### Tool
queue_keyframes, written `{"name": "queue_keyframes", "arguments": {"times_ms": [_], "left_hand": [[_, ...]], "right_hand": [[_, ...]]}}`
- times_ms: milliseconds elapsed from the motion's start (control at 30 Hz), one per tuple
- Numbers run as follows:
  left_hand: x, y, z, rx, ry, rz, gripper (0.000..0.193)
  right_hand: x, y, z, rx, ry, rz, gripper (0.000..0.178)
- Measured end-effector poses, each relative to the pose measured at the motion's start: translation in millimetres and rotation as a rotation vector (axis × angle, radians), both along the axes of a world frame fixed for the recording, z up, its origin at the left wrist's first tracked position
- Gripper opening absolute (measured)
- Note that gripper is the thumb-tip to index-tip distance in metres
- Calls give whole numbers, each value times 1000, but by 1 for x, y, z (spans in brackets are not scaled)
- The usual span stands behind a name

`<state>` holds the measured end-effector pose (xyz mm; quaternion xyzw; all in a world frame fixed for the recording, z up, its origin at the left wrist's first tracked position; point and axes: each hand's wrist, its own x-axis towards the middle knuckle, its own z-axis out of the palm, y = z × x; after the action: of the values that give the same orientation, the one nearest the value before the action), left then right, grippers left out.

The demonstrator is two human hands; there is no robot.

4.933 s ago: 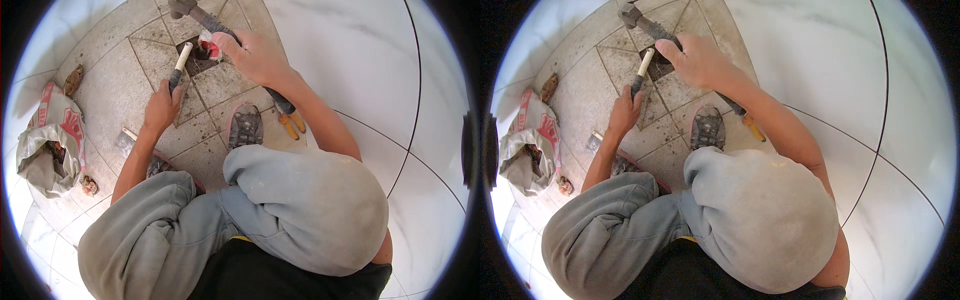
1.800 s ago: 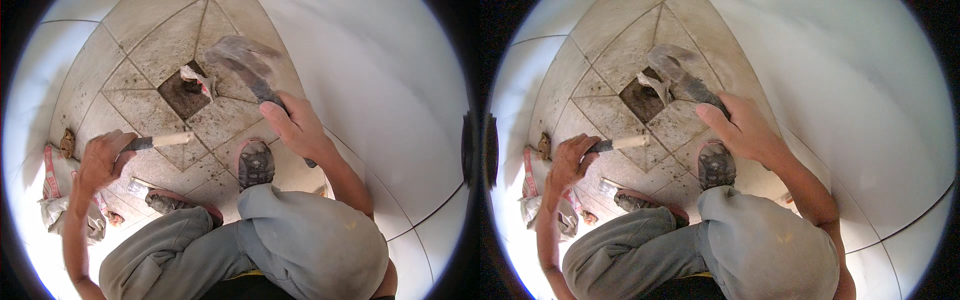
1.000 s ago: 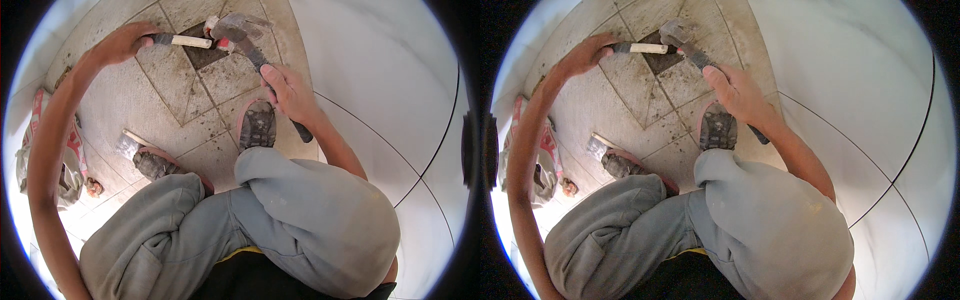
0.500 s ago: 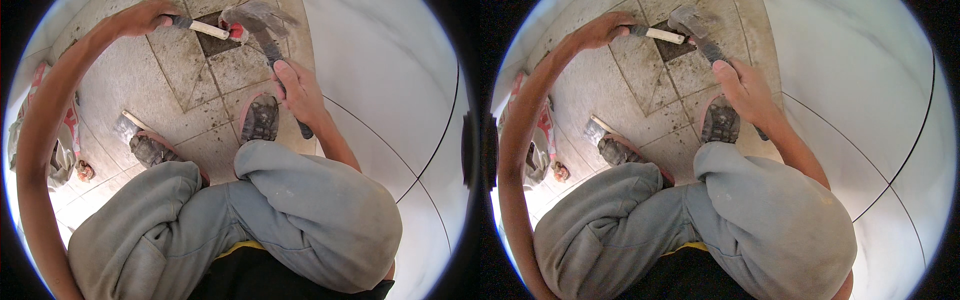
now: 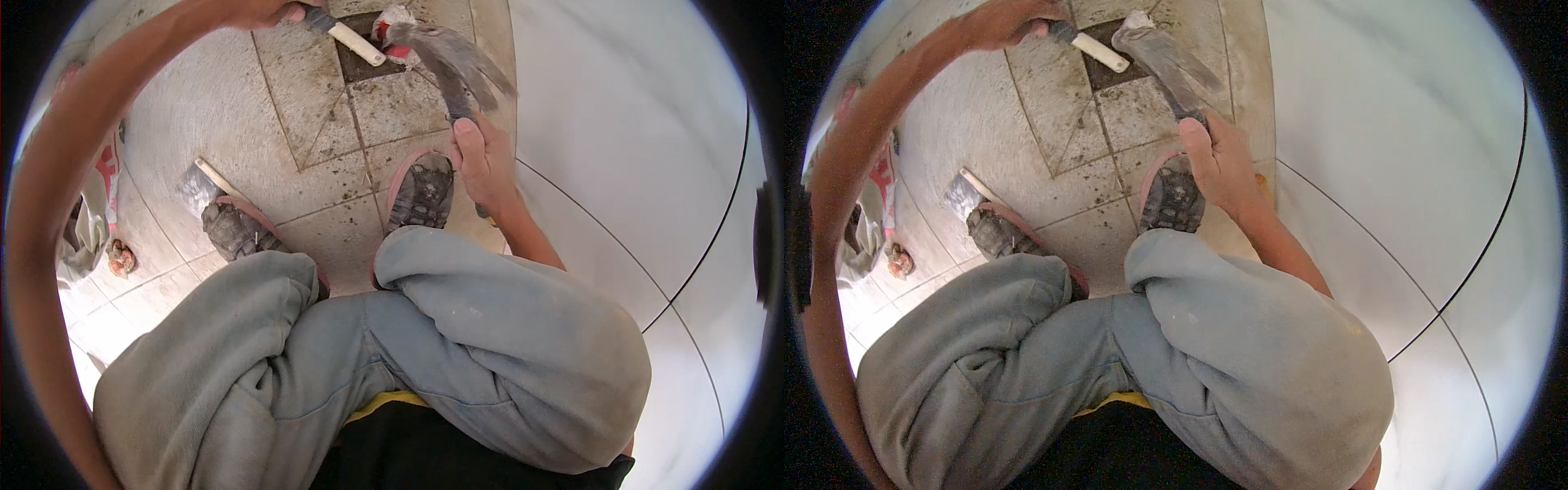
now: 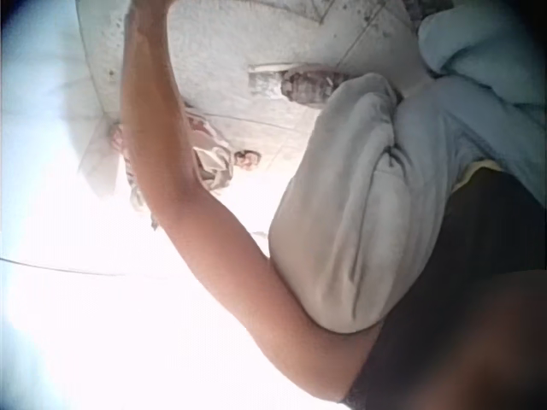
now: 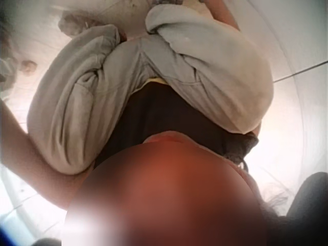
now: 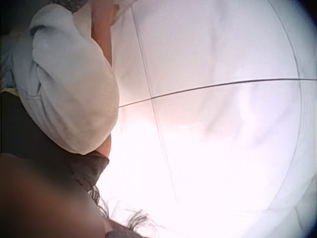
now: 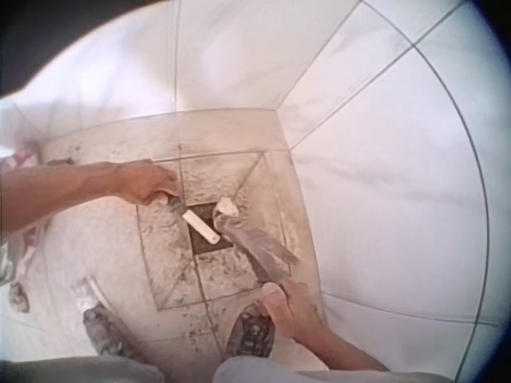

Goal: Clearing and repairing a floor drain using hand tools.

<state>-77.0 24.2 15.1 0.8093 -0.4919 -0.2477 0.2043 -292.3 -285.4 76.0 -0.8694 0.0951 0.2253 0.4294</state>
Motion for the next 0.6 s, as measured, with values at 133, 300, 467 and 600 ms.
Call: {"name": "queue_keyframes", "arguments": {"times_ms": [133, 300, 467, 600], "left_hand": [[17, 18, -24, 51, 26, -105, 18], [22, 26, -32, 41, 61, -69, 18], [17, 13, -26, -49, 51, -106, 16], [9, 22, -17, -40, -62, -100, 12]], "right_hand": [[18, 14, -35, -32, -167, 111, 48], [13, 13, 8, 118, 32, -71, 48], [12, -7, -52, -101, -147, 169, 45], [5, 9, -5, -12, -21, 62, 45]]}}
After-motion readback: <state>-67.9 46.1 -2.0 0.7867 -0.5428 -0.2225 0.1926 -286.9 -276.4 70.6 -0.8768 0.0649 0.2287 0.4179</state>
